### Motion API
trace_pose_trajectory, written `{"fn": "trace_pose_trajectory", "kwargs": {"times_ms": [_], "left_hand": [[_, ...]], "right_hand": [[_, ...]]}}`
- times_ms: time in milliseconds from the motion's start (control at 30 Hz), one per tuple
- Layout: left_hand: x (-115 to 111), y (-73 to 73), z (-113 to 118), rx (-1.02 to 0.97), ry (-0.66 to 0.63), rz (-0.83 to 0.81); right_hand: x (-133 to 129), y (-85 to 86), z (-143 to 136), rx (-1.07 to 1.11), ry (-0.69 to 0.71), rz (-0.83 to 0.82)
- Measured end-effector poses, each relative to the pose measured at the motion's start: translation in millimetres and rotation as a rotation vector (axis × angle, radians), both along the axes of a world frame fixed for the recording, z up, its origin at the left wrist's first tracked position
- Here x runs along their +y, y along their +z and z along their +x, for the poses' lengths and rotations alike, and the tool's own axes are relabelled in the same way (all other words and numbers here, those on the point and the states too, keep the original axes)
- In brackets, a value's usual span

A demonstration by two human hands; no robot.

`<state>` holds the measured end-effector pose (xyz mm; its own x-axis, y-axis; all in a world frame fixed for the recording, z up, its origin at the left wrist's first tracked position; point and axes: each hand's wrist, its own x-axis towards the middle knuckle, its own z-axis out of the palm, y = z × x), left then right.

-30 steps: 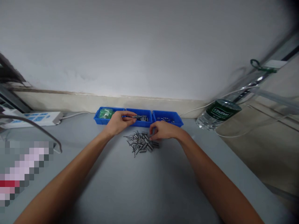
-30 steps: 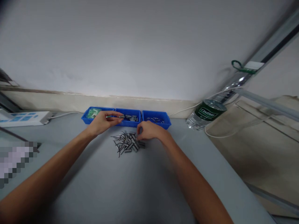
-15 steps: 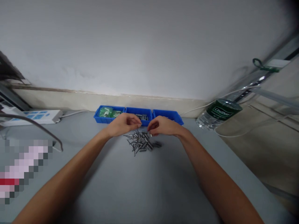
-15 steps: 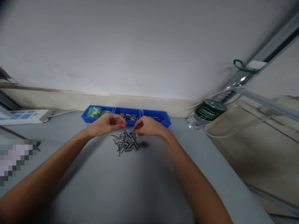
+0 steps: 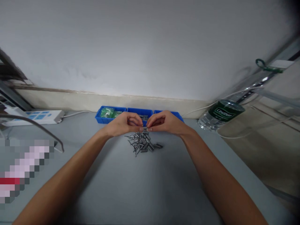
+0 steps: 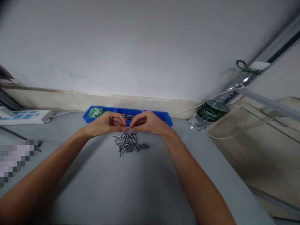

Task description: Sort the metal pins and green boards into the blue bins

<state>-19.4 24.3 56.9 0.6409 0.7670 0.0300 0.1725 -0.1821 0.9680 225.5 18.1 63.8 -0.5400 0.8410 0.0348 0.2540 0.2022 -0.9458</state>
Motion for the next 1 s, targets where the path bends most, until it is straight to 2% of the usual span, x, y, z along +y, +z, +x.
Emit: {"fn": "trace_pose_trajectory", "kwargs": {"times_ms": [233,333,467,533,633,733,833,1000], "left_hand": [[1,3.6,0,0.027,0.092,0.062],[4,-0.7,-1,0.043,0.19,0.063],[10,-11.8,-1,0.042,0.392,0.117],[11,-15.2,-1,0.029,0.423,0.116],[11,-15.3,-1,0.016,0.45,0.104],[10,-12.8,0,0.057,0.435,0.142],[10,-11.9,1,0.083,0.341,0.167],[7,-11.8,3,0.106,0.218,0.173]], "right_hand": [[-1,2.9,-2,-0.044,0.005,0.009],[-2,6.7,2,-0.251,0.025,0.065],[-2,5.9,11,-0.677,0.104,0.056],[-1,1.9,14,-0.817,0.122,0.036],[1,-5.3,12,-0.903,0.139,0.013],[2,-10.6,8,-0.931,0.149,0.013],[2,-13.6,6,-0.953,0.135,0.041],[8,-14.8,10,-0.764,0.113,0.121]]}}
